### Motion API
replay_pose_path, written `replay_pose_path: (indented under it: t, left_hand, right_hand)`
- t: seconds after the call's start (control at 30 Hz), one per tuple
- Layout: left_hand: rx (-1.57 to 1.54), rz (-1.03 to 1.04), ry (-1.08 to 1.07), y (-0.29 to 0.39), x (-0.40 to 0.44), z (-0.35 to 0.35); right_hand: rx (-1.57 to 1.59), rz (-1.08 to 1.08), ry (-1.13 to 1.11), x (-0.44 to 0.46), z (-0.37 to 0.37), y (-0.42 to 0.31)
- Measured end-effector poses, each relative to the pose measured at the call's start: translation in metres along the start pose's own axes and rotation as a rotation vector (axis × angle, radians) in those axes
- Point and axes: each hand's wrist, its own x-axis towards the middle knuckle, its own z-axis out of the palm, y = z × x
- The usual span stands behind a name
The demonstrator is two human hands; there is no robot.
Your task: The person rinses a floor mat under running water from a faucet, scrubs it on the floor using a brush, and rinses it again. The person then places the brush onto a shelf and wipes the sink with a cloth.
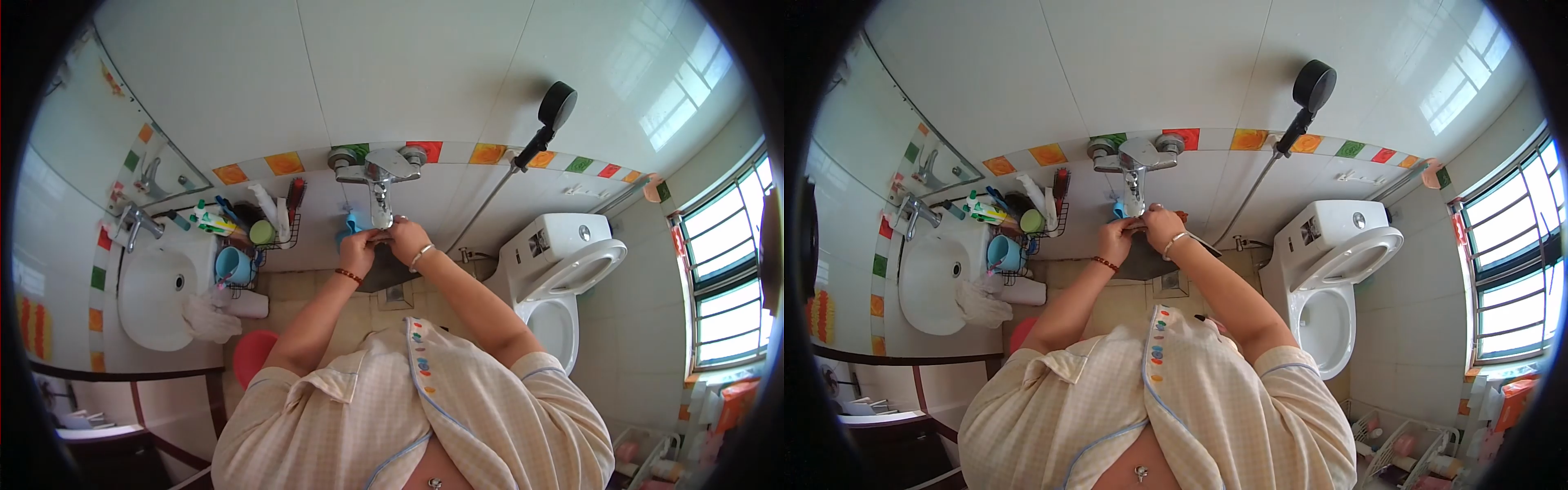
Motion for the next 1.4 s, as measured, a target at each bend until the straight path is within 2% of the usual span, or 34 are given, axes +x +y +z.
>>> replay_pose_path:
  t: [0.07, 0.17, 0.23, 0.27, 0.33, 0.47, 0.53, 0.67, 0.77, 0.83, 1.03, 1.13, 1.33, 1.4]
  left_hand:
    - [-0.042, -0.046, 0.025, 0.004, 0.005, -0.005]
    - [-0.023, -0.03, 0.056, 0.011, 0.006, -0.026]
    - [0.075, 0.081, -0.068, 0.012, 0.003, -0.039]
    - [0.073, 0.079, -0.061, 0.009, -0.001, -0.045]
    - [0.181, -0.007, -0.219, 0.004, -0.015, -0.053]
    - [0.166, -0.017, -0.146, -0.02, -0.024, -0.034]
    - [0.014, 0.006, -0.02, -0.021, -0.013, -0.021]
    - [0.055, 0.062, -0.042, 0.008, -0.001, -0.019]
    - [0.197, 0.042, -0.148, 0.02, 0.004, -0.018]
    - [0.156, 0.105, -0.135, 0.021, 0.007, -0.016]
    - [-0.034, 0.107, -0.015, 0.004, -0.002, -0.013]
    - [0.049, 0.181, -0.033, 0.006, -0.005, -0.012]
    - [0.057, 0.066, -0.239, 0.009, -0.006, -0.03]
    - [0.027, 0.092, -0.232, 0.006, -0.002, -0.029]
  right_hand:
    - [-0.027, 0.017, -0.019, 0.008, 0.001, 0.001]
    - [0.029, -0.031, 0.081, 0.006, 0.004, -0.003]
    - [0.142, -0.127, 0.241, 0.0, 0.004, -0.003]
    - [0.139, -0.133, 0.237, -0.002, 0.001, -0.003]
    - [0.219, -0.126, 0.313, -0.009, -0.006, -0.004]
    - [0.253, -0.093, 0.319, -0.017, -0.016, -0.005]
    - [0.212, -0.006, 0.322, -0.016, -0.019, -0.002]
    - [0.234, -0.005, 0.354, -0.018, -0.027, 0.011]
    - [0.264, -0.01, 0.374, -0.023, -0.036, 0.01]
    - [0.273, -0.067, 0.394, -0.023, -0.037, 0.007]
    - [0.33, -0.058, 0.411, -0.016, -0.026, 0.0]
    - [0.342, -0.012, 0.424, -0.017, -0.036, -0.002]
    - [0.467, 0.136, 0.497, -0.032, -0.064, 0.002]
    - [0.458, 0.173, 0.466, -0.036, -0.073, -0.006]
